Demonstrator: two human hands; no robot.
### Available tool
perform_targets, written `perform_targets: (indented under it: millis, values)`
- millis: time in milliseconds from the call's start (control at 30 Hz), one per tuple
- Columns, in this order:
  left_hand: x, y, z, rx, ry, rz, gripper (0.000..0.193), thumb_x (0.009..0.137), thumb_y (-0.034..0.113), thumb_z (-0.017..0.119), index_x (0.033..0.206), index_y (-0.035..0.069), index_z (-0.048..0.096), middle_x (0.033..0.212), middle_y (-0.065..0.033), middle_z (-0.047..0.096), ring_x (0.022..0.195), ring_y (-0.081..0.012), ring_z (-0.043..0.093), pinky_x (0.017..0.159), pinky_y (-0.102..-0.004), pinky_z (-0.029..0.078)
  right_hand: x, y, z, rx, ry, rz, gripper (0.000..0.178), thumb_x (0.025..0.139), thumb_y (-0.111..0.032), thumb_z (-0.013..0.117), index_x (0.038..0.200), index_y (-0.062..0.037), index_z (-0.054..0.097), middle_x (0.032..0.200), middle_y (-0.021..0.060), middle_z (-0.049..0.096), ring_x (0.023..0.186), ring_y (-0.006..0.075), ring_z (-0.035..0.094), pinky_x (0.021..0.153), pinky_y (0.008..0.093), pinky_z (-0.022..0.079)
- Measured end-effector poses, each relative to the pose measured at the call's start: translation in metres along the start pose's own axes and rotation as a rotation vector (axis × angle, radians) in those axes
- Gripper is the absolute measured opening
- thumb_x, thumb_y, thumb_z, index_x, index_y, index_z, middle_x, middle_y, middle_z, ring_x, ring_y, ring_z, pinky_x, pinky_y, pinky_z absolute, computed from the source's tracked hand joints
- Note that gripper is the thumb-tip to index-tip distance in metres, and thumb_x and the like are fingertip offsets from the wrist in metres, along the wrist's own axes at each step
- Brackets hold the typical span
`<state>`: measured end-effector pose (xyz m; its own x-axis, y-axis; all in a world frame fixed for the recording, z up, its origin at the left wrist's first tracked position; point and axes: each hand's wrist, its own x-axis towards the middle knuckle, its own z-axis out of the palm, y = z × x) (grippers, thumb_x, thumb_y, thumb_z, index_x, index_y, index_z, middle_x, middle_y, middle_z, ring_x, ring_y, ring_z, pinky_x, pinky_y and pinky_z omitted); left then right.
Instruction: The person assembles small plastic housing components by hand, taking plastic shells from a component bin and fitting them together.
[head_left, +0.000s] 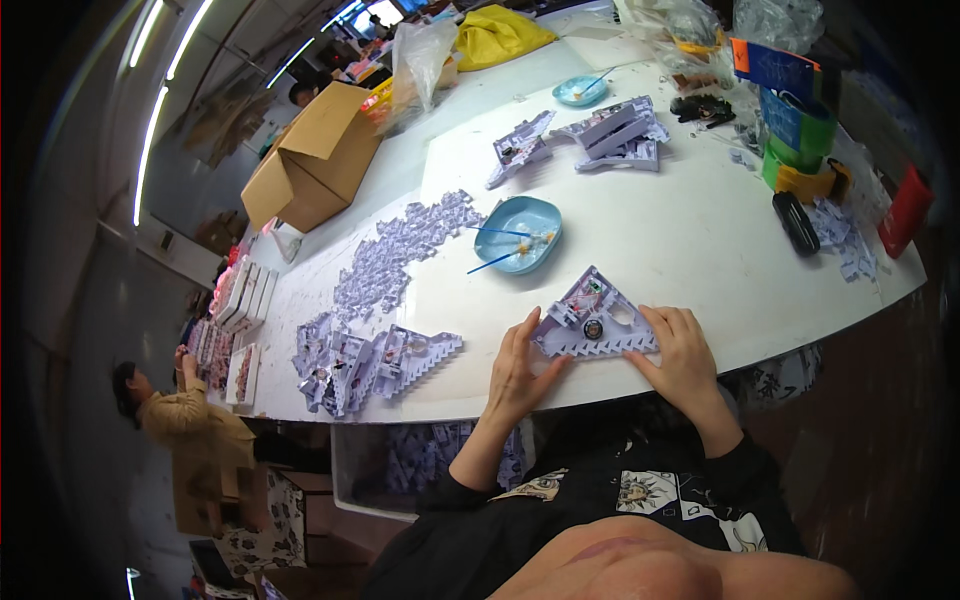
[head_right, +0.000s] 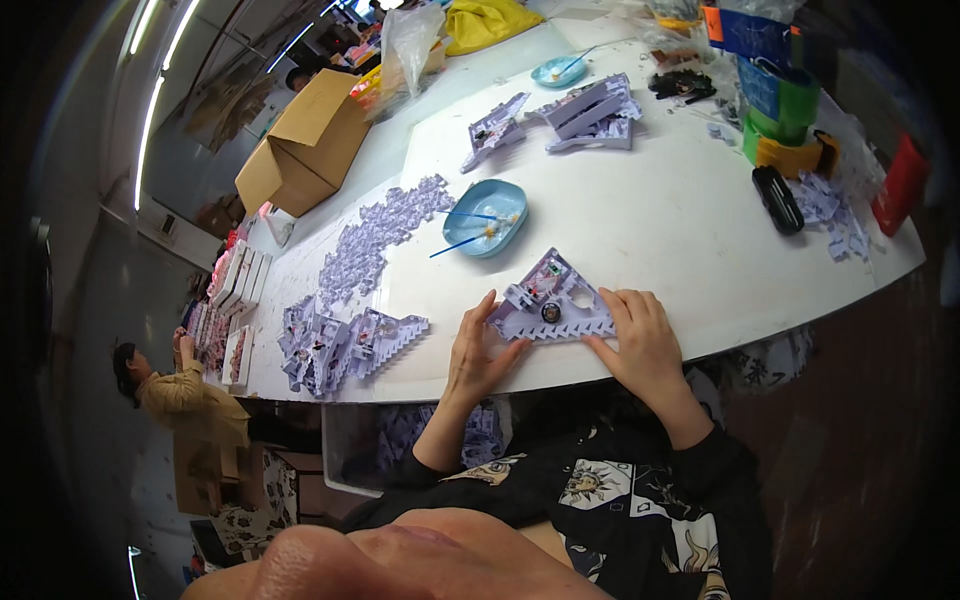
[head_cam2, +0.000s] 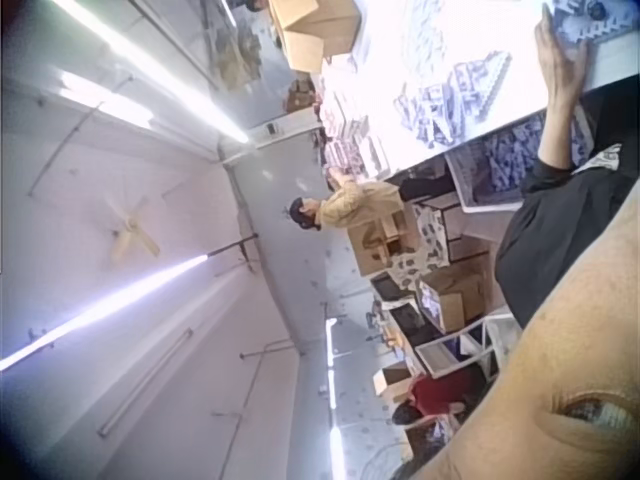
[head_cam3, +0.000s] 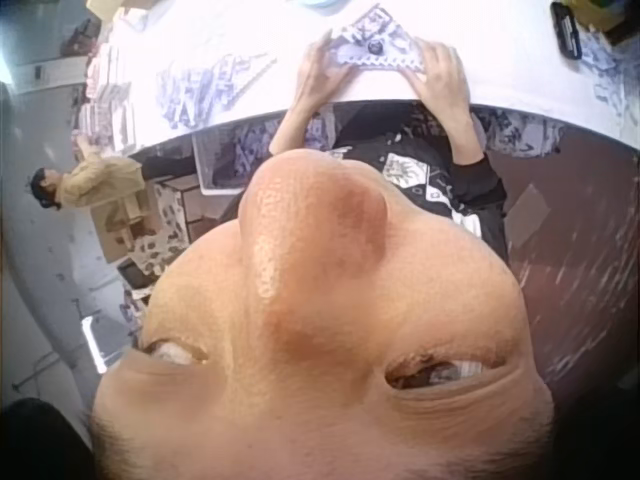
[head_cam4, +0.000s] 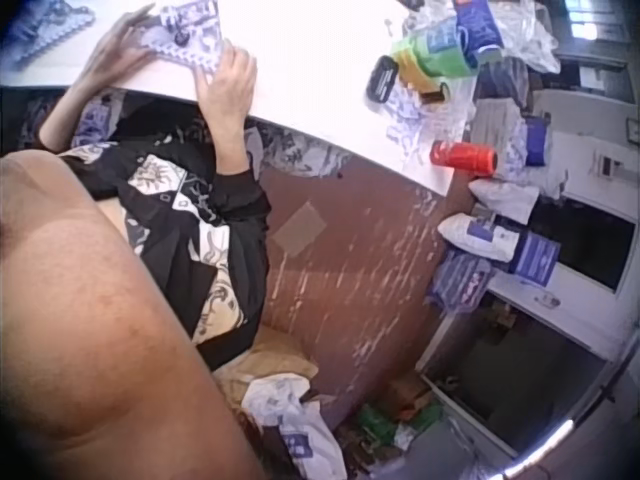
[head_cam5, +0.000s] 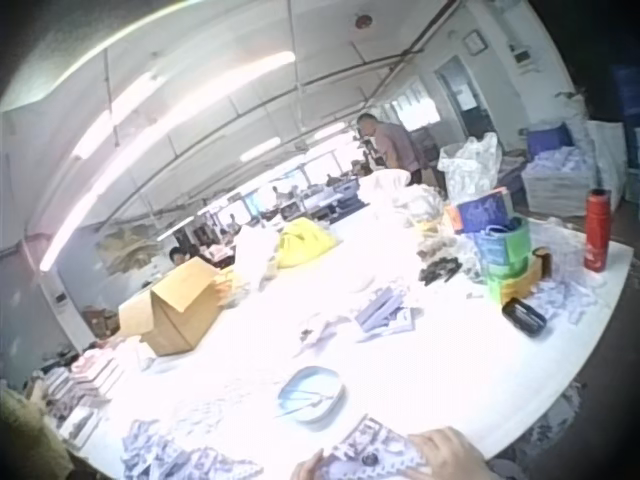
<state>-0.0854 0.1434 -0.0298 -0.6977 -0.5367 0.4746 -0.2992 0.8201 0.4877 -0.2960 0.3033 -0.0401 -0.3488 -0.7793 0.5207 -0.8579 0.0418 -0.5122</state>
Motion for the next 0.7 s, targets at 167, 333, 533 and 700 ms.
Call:
perform_targets:
  millis: [167, 333, 533, 700]
  values:
    - [0.0008, 0.0013, -0.0006, 0.032, 0.037, 0.044, 0.085, 0.076, 0.015, 0.085, 0.147, 0.003, 0.04, 0.113, -0.021, 0.06, 0.103, -0.035, 0.063, 0.087, -0.0406, 0.053, -0.0003, -0.0016, -0.0001, -0.008, 0.008, 0.001, 0.057, 0.078, -0.026, 0.079, 0.124, 0.0, 0.058, 0.114, 0.0124, 0.057, 0.106, 0.0294, 0.054, 0.094, 0.0393, 0.046]
    - [-0.0002, 0.0004, -0.0004, 0.026, 0.004, 0.004, 0.091, 0.074, 0.012, 0.087, 0.149, 0.006, 0.037, 0.122, -0.0211, 0.059, 0.112, -0.0339, 0.062, 0.093, -0.0403, 0.052, 0.0, -0.0018, -0.0012, -0.002, 0.006, -0.004, 0.057, 0.078, -0.025, 0.079, 0.124, 0.0, 0.058, 0.113, 0.0122, 0.057, 0.106, 0.0292, 0.054, 0.094, 0.0394, 0.046]
    - [-0.0002, 0.0016, 0.0003, 0.026, 0.0, -0.003, 0.09, 0.074, 0.011, 0.086, 0.149, 0.006, 0.037, 0.123, -0.0212, 0.059, 0.113, -0.0336, 0.061, 0.094, -0.0405, 0.052, 0.0009, -0.0012, -0.0023, 0.006, 0.007, -0.01, 0.058, 0.078, -0.025, 0.079, 0.125, 0.0009, 0.057, 0.113, 0.0128, 0.057, 0.105, 0.0294, 0.054, 0.094, 0.0392, 0.046]
    - [-0.0003, 0.0017, 0.0016, 0.013, 0.003, 0.004, 0.089, 0.075, 0.009, 0.086, 0.149, 0.005, 0.037, 0.124, -0.021, 0.058, 0.116, -0.0326, 0.06, 0.098, -0.0404, 0.05, 0.001, -0.0007, -0.0032, 0.002, 0.006, -0.011, 0.06, 0.078, -0.026, 0.079, 0.126, 0.0016, 0.056, 0.113, 0.0133, 0.057, 0.106, 0.0291, 0.053, 0.094, 0.0388, 0.046]
